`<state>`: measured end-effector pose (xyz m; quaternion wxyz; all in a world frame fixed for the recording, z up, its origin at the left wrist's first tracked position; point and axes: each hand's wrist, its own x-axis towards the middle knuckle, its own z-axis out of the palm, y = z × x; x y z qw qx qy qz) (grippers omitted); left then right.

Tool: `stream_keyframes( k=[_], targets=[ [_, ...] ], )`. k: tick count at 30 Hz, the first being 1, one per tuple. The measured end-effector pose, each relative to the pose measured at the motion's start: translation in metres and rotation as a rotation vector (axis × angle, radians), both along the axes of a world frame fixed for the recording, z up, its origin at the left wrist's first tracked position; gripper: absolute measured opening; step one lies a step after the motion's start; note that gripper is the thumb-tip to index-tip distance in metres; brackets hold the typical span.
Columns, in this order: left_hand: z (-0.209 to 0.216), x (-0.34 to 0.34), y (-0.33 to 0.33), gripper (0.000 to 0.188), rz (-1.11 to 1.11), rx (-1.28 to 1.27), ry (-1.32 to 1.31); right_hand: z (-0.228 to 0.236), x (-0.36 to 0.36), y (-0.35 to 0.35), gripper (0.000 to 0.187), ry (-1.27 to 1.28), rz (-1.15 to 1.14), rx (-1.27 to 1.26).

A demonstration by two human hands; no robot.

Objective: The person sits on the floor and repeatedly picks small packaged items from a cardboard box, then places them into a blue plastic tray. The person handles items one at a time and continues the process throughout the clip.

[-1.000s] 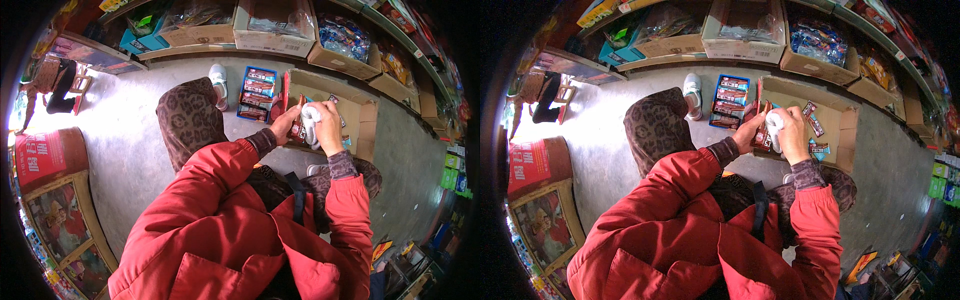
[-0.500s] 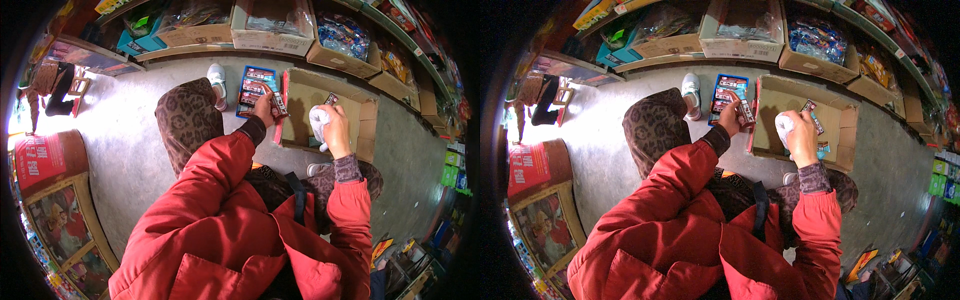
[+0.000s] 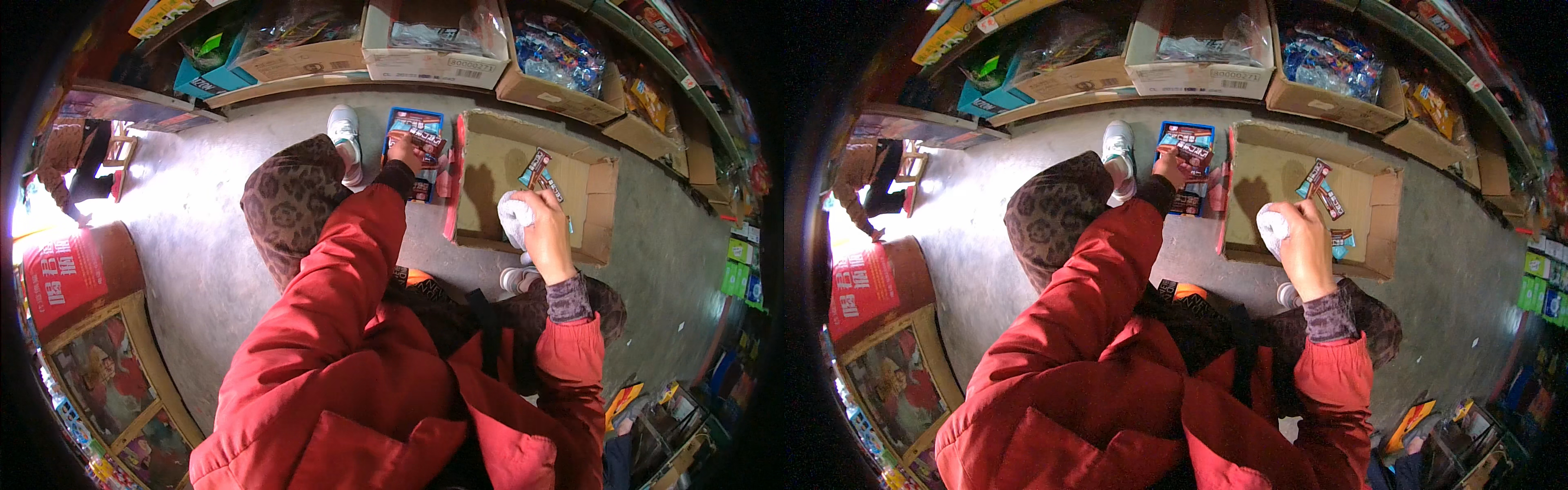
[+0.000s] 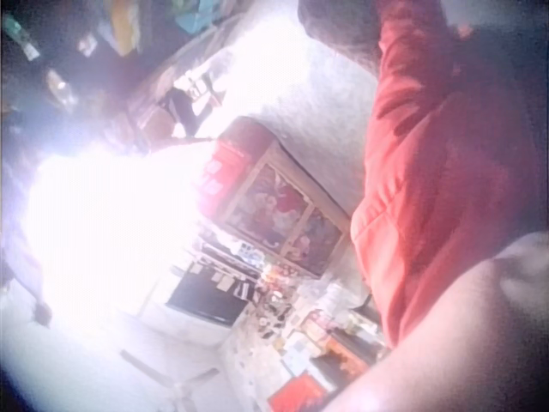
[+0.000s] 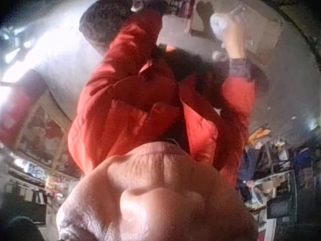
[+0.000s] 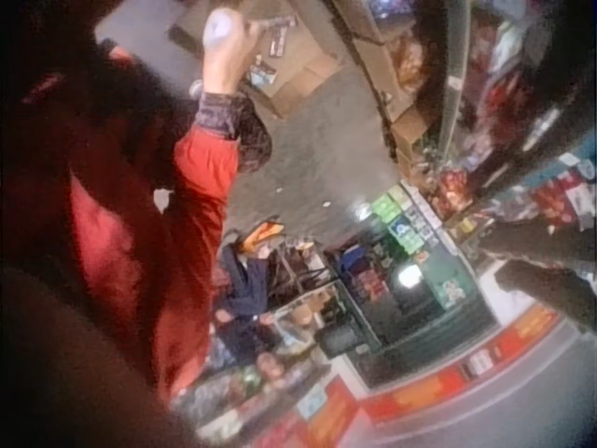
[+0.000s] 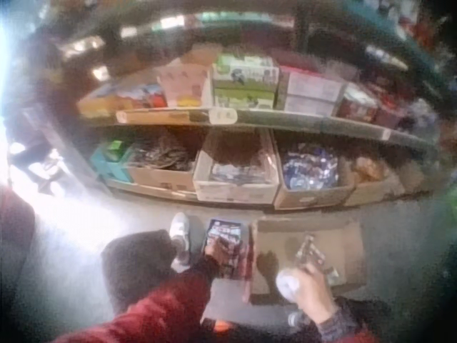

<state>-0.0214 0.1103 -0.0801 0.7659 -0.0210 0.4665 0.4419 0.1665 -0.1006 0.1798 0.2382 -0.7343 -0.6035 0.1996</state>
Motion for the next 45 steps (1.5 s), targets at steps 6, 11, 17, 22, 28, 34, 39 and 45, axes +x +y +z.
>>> stream_keyframes(
  k=[6,11,17,22,28,34,39,45],
  targets=[
    [-0.045,-0.001,0.031,0.010,0.024,-0.001,0.031,0.001,0.003,-0.005,0.051,-0.004,0.010,-0.090],
    [-0.079,-0.016,0.037,0.021,-0.761,1.024,1.511,-0.002,0.007,-0.004,0.054,0.019,0.009,-0.109],
    [-0.096,-0.013,0.048,0.026,-0.559,0.709,1.060,0.001,0.005,0.002,0.055,0.026,0.039,-0.120],
    [-0.109,-0.004,0.056,0.026,-0.157,0.221,0.435,0.001,0.003,0.004,0.055,0.059,0.063,-0.125],
    [-0.104,-0.004,0.061,0.036,-0.241,0.293,0.626,-0.001,0.004,0.003,0.055,0.058,0.064,-0.149],
    [-0.064,-0.002,0.052,0.053,-0.375,0.187,0.873,-0.002,0.003,0.002,0.053,0.052,0.081,-0.148],
    [-0.019,0.009,0.034,0.041,-0.363,0.107,1.384,-0.003,0.004,0.001,0.052,0.041,0.095,-0.141],
    [-0.011,0.007,0.019,0.027,-0.327,0.899,1.684,-0.001,0.004,0.001,0.051,0.053,0.096,-0.151]
  ],
)
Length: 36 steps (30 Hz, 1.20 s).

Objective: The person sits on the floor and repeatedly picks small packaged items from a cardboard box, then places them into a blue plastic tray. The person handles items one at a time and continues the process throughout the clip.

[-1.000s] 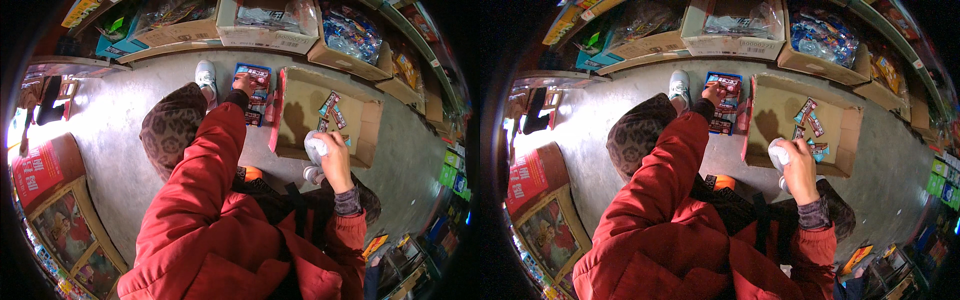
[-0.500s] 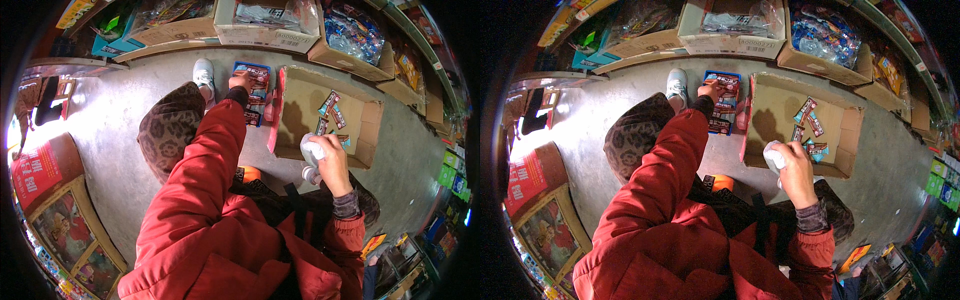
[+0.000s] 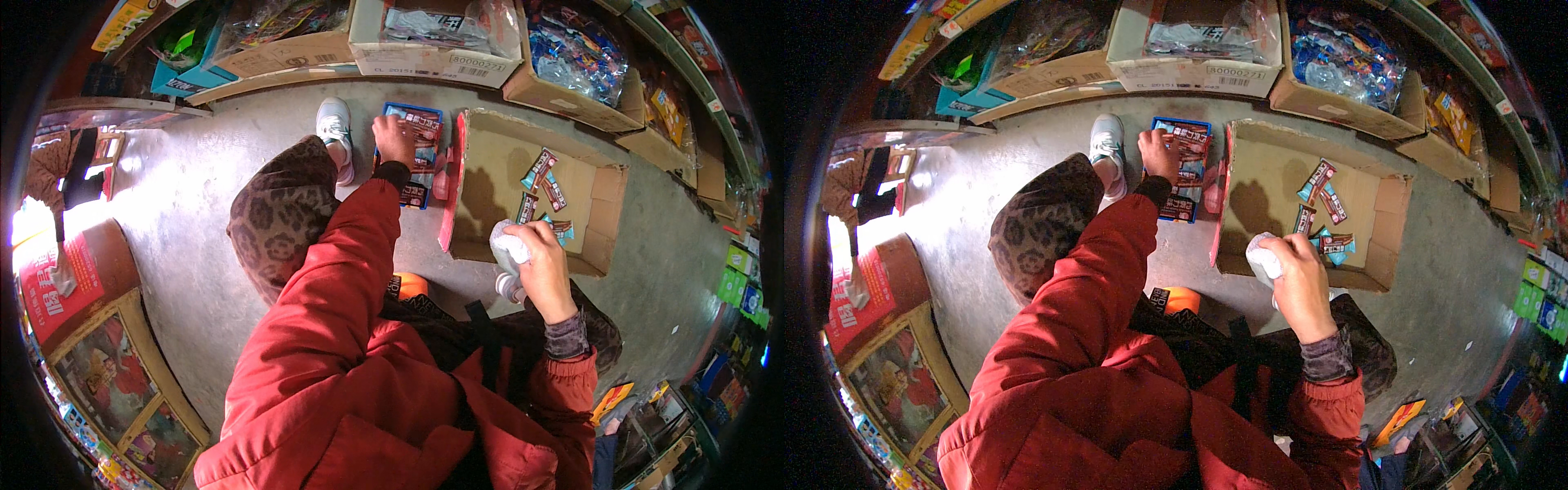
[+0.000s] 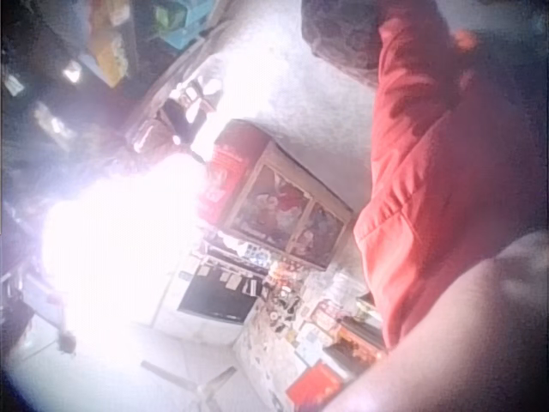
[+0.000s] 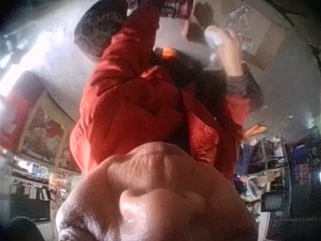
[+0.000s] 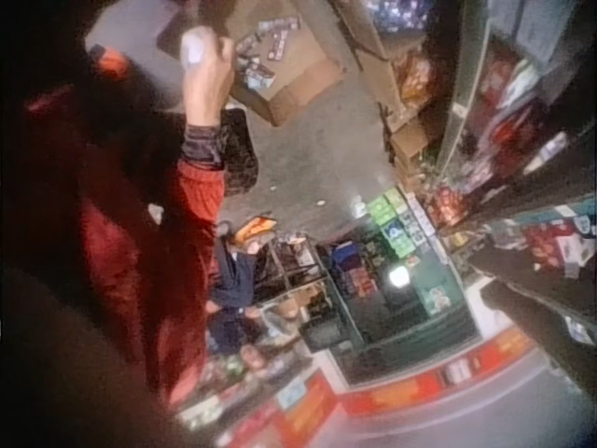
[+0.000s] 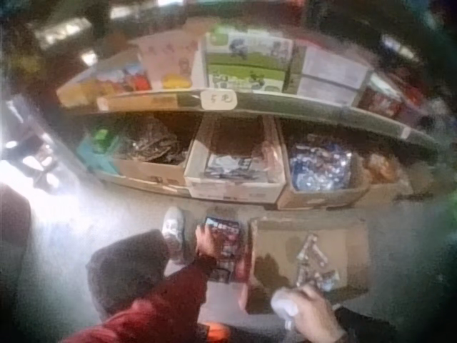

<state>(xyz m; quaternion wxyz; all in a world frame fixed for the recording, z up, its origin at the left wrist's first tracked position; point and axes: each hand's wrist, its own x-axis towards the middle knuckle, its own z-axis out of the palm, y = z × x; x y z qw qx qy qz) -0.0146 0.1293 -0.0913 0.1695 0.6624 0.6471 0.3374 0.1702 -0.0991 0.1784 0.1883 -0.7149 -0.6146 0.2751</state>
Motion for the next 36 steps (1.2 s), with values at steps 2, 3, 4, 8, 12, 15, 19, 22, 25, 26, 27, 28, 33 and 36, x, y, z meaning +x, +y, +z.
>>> stream_keyframes(
  k=[2,3,4,8,12,15,19,22,25,26,27,28,33,36],
  targets=[
    [-0.004,0.002,-0.001,0.035,-0.135,0.116,0.081,0.001,0.000,0.000,0.052,-0.007,0.002,-0.009],
    [-0.006,0.004,-0.001,0.039,-0.209,0.097,0.130,0.002,0.001,0.000,0.052,-0.014,0.006,-0.013],
    [-0.006,0.006,-0.002,0.049,-0.240,0.155,0.132,0.002,0.001,0.001,0.052,-0.021,0.012,-0.010],
    [0.001,0.013,-0.003,0.063,-0.299,0.004,0.232,0.001,0.000,0.001,0.053,-0.015,0.006,-0.025],
    [0.010,0.012,-0.004,0.069,-0.275,-0.026,0.293,0.000,0.000,0.001,0.054,-0.011,0.012,-0.028],
    [0.010,0.013,-0.002,0.072,-0.245,-0.023,0.296,0.000,0.000,0.001,0.054,-0.012,0.020,-0.029],
    [0.005,0.015,0.000,0.072,-0.189,-0.047,0.305,-0.001,0.000,0.001,0.054,-0.014,0.021,-0.032],
    [0.002,0.018,0.002,0.073,-0.150,-0.098,0.295,-0.003,0.000,0.002,0.053,-0.014,0.017,-0.040],
    [-0.001,0.022,0.005,0.073,-0.100,-0.151,0.300,-0.004,0.001,0.002,0.046,-0.030,0.035,-0.027],
    [-0.001,0.023,0.006,0.073,-0.091,-0.152,0.303,-0.004,0.001,0.001,0.045,-0.027,0.036,-0.029],
    [-0.001,0.024,0.007,0.074,-0.085,-0.164,0.307,-0.005,0.001,0.001,0.044,-0.024,0.037,-0.030],
    [-0.002,0.025,0.008,0.074,-0.085,-0.201,0.311,-0.005,0.002,0.002,0.044,-0.021,0.039,-0.031],
    [-0.002,0.030,0.011,0.076,-0.042,-0.209,0.297,-0.006,0.001,0.002,0.050,-0.004,0.027,-0.032],
    [-0.001,0.031,0.011,0.077,-0.018,-0.188,0.301,-0.006,0.001,0.002,0.053,-0.009,0.021,-0.037]
  ],
)
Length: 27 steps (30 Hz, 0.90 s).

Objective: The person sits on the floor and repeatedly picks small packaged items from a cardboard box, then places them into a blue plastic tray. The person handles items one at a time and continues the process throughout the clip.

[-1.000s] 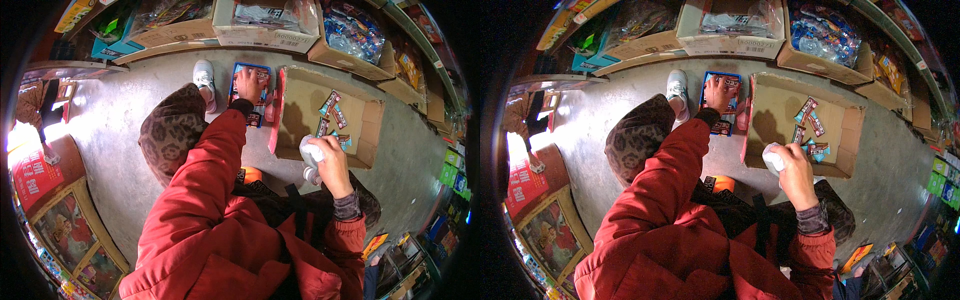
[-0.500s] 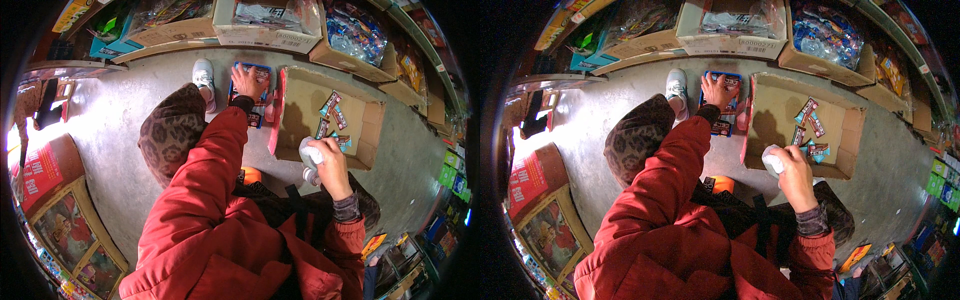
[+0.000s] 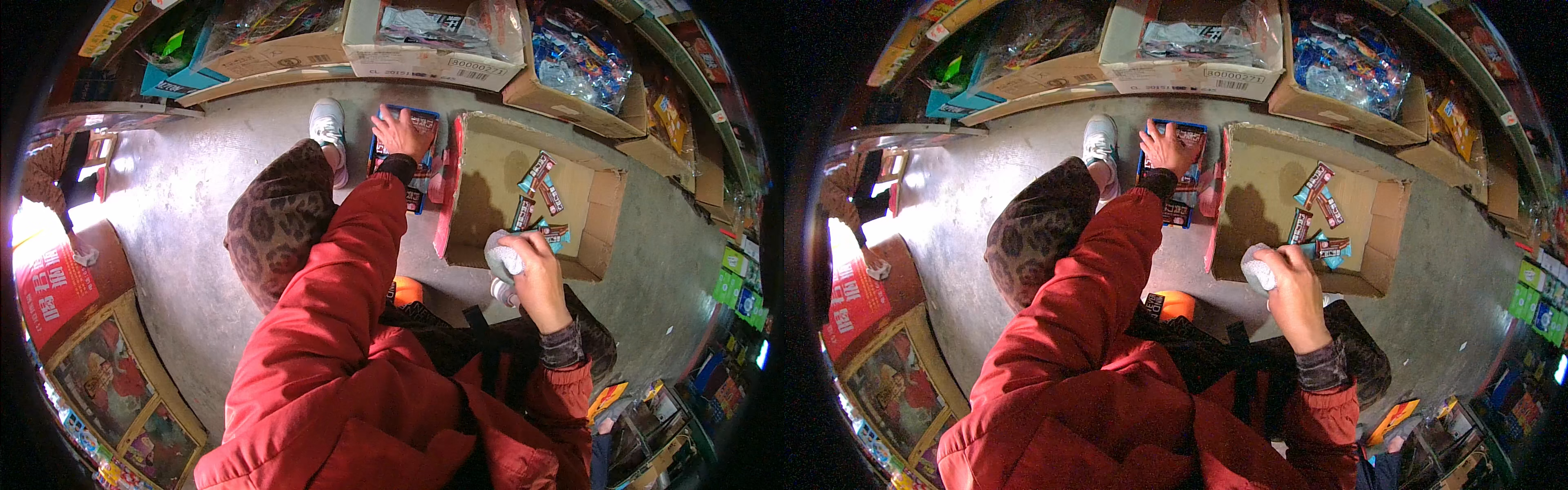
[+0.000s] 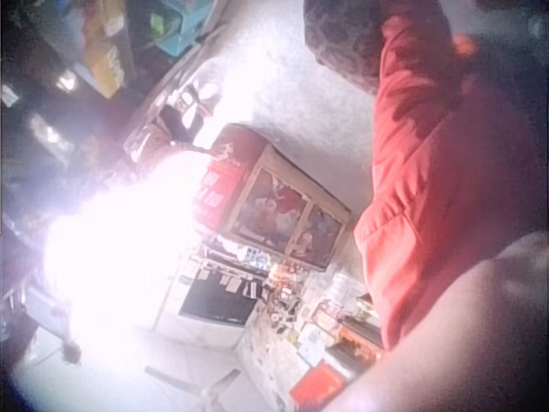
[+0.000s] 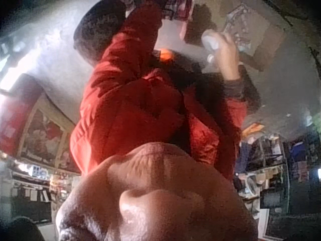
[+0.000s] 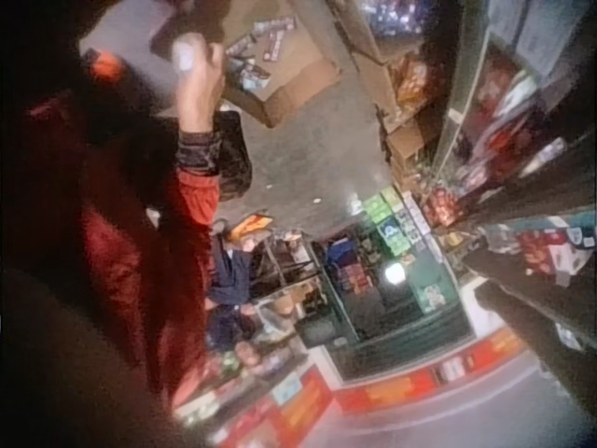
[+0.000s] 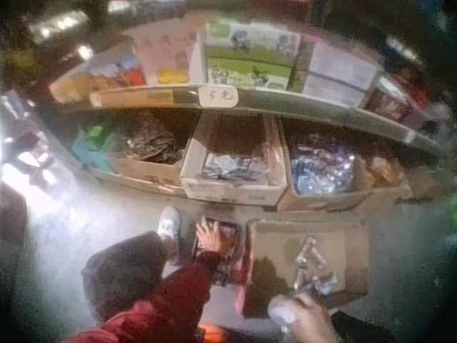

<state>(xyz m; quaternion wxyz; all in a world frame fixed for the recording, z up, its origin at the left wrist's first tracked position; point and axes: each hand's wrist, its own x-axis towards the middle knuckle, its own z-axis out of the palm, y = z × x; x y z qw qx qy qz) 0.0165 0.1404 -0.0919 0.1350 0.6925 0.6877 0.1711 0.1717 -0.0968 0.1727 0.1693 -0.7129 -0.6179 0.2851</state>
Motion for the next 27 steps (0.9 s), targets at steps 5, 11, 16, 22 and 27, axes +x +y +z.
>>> stream_keyframes(
  k=[5,11,16,22,27],
  targets=[
    [0.003,0.002,0.003,0.074,0.056,-0.047,-0.092,0.001,0.000,0.000,0.052,-0.005,-0.005,-0.013],
    [0.002,0.003,0.004,0.074,0.067,-0.067,-0.067,0.000,-0.001,0.001,0.046,-0.011,-0.009,0.003],
    [-0.002,0.006,0.004,0.076,0.074,-0.080,-0.006,0.000,0.000,0.000,0.044,-0.023,0.012,-0.010],
    [-0.004,0.009,0.002,0.071,0.079,-0.040,0.028,0.000,0.000,0.000,0.042,-0.036,0.009,-0.027],
    [-0.007,0.010,0.002,0.073,0.080,-0.070,0.028,0.001,0.000,0.002,0.043,-0.038,0.014,-0.028]
  ],
)
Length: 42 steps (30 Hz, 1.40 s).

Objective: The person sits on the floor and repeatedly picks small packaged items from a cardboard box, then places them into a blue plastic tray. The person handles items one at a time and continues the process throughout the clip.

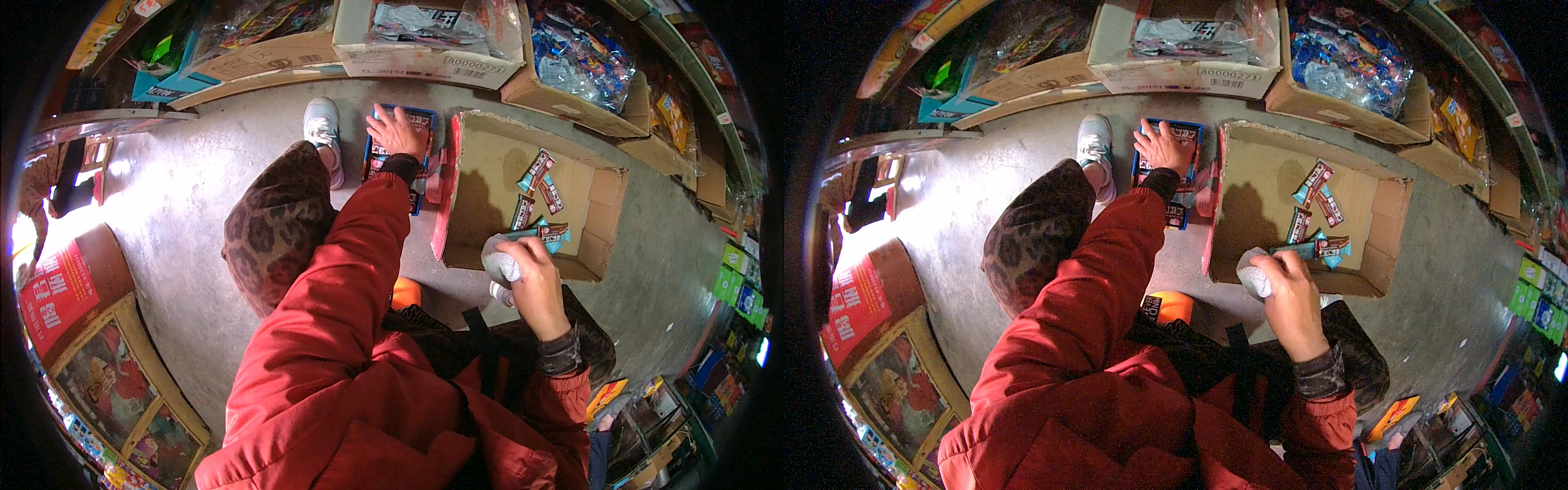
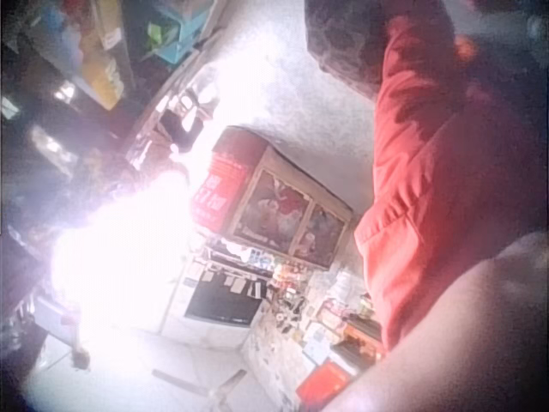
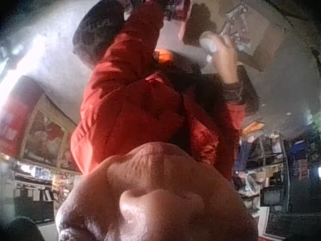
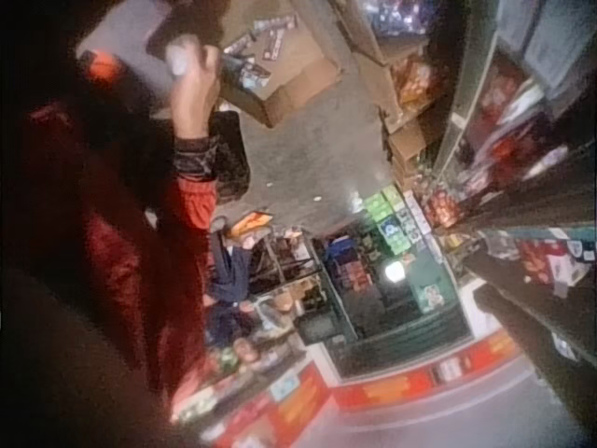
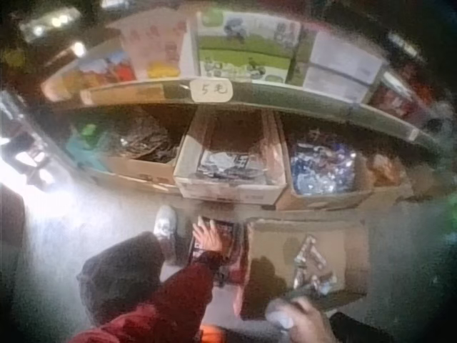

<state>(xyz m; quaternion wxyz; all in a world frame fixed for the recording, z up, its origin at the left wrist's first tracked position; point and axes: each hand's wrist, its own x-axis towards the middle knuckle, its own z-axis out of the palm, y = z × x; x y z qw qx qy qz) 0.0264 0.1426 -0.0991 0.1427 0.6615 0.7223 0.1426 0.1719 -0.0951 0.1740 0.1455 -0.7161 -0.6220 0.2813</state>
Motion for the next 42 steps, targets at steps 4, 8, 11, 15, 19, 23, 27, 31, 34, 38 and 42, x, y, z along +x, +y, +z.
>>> stream_keyframes(
  k=[4,8,11,15,19,23,27,31,34,38,42],
  targets=[
    [-0.002,-0.002,-0.003,0.075,-0.016,-0.011,-0.012,0.001,-0.001,0.000,0.043,0.004,-0.008,-0.004],
    [-0.001,-0.002,-0.004,0.077,-0.003,0.012,-0.023,0.000,0.000,0.000,0.042,0.009,-0.006,-0.002],
    [0.000,0.001,-0.002,0.082,0.046,0.024,-0.031,-0.002,-0.001,0.000,0.041,0.010,-0.008,0.004],
    [0.002,0.004,0.001,0.086,0.097,0.028,-0.048,-0.002,0.000,-0.001,0.041,0.010,-0.007,0.006],
    [0.005,0.005,0.001,0.086,0.103,0.009,-0.044,-0.003,0.001,0.000,0.043,0.008,0.001,-0.001],
    [0.007,0.005,0.002,0.087,0.107,-0.026,-0.079,-0.004,0.001,0.000,0.043,-0.001,0.010,0.003],
    [0.000,0.003,-0.001,0.086,0.088,0.043,-0.105,-0.003,0.001,0.001,0.043,0.002,0.011,0.001],
    [-0.010,-0.003,-0.007,0.082,0.038,0.144,-0.164,-0.001,-0.002,0.002,0.043,0.020,0.002,-0.017],
    [-0.014,-0.009,-0.012,0.079,0.042,0.176,-0.168,0.001,-0.001,0.003,0.043,0.016,0.012,0.002],
    [-0.012,-0.010,-0.022,0.071,-0.008,0.200,-0.264,0.000,-0.002,0.002,0.045,0.028,0.014,0.004],
    [-0.010,-0.005,-0.026,0.067,0.029,0.202,-0.287,-0.002,-0.002,0.001,0.045,0.036,0.014,0.020]
  ],
)
